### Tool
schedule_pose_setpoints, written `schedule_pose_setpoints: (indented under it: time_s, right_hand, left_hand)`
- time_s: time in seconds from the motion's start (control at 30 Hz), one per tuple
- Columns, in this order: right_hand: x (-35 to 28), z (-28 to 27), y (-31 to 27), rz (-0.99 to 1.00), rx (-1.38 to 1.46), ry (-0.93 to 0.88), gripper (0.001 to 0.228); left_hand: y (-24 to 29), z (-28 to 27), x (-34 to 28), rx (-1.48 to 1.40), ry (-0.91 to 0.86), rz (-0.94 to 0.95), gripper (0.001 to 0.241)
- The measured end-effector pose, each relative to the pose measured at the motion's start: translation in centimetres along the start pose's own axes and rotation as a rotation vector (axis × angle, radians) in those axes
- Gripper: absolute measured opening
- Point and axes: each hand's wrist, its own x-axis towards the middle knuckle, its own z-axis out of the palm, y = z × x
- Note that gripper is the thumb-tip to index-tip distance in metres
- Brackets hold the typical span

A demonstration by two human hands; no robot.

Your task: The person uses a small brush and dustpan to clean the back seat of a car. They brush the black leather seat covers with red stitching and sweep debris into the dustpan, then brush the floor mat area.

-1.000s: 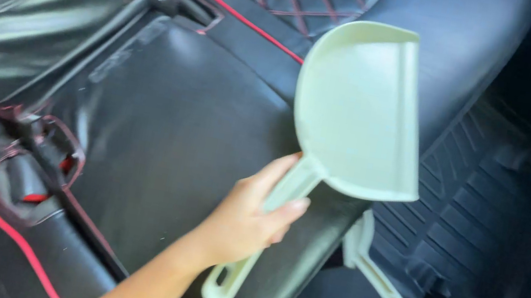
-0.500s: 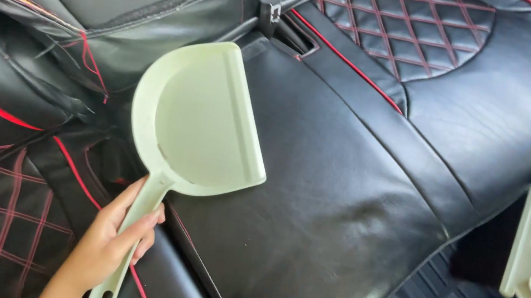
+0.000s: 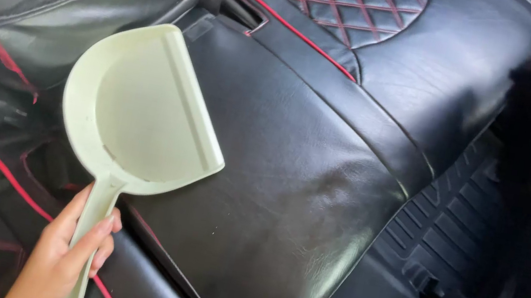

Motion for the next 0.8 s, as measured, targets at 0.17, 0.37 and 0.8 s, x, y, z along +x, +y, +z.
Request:
schedule_pose_setpoints:
  time_s: [0.17, 0.37, 0.8]
  right_hand:
    - [3.6, -5.6, -46.5, -0.194, -0.688, -0.005, 0.022]
    - [0.6, -6.9, -57.2, 0.034, -0.211, -0.017, 0.046]
    - [1.5, -7.2, -53.0, -0.154, -1.298, -0.019, 0.034]
  left_hand:
    - [0.0, 0.1, -0.4, 0.011, -0.041, 0.027, 0.056]
    - [-0.3, -0.1, -0.1, 0.044, -0.024, -0.005, 0.063]
    - [-0.3, -1.4, -1.4, -0.023, -0.206, -0.325, 0.076]
